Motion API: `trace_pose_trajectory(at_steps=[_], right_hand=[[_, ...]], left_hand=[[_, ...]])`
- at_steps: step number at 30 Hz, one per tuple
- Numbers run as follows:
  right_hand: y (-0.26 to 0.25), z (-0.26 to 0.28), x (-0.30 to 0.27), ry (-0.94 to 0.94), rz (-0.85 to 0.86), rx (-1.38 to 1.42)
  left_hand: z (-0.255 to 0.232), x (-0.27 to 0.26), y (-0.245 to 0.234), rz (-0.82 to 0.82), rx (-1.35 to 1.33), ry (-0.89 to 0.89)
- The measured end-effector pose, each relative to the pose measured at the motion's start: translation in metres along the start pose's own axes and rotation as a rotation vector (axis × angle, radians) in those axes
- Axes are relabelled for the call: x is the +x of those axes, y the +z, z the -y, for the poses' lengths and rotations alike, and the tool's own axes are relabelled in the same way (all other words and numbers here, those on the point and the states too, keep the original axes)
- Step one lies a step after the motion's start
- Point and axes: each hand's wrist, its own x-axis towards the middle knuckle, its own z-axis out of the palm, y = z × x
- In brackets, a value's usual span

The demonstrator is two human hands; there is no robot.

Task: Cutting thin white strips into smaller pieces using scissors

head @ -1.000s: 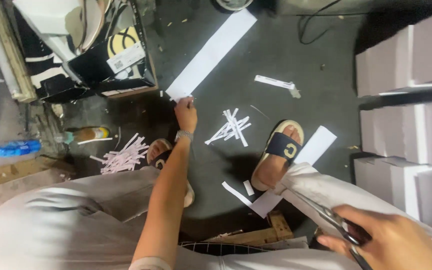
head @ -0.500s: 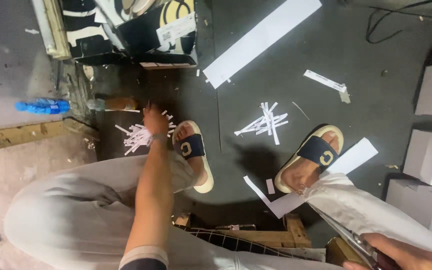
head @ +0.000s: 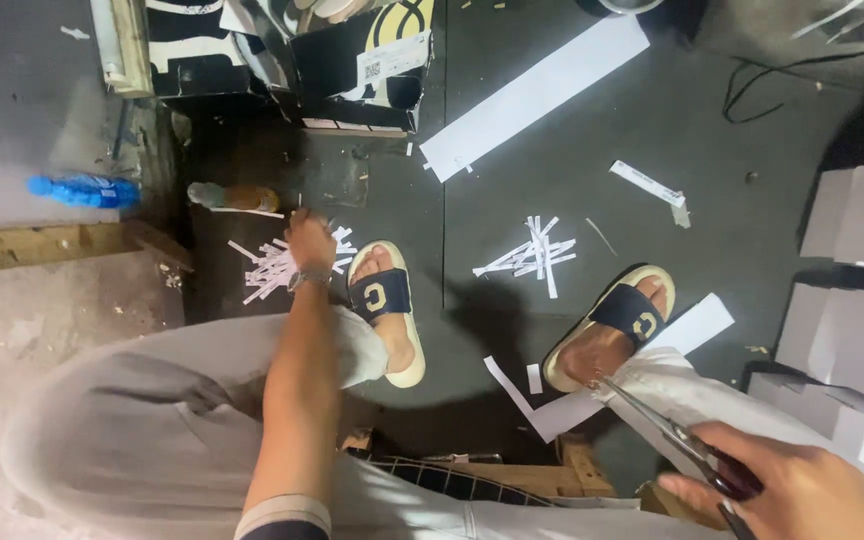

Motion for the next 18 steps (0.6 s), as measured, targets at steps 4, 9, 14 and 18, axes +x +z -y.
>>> trace_pose_trajectory(at_steps=[4, 9, 14, 18], right_hand=[[-0.006, 0.0, -0.011, -0.169, -0.332, 0.15], [-0.037, 0.035, -0.047, -0.207, -0.573, 0.708], [-0.036, 0.062, -0.032, -0.584, -0.899, 1.231], [-0.019, 0.067, -0.02, -0.594, -0.912, 1.284]], left_hand=[[-0.062, 0.017, -0.022, -0.379, -0.842, 0.192], [-0.208, -0.072, -0.141, -0.09, -1.359, 0.274], [-0.29, -0.219, -0.245, 0.464, -1.595, 0.343], [-0.291, -0.28, -0.287, 0.523, -1.563, 0.499]])
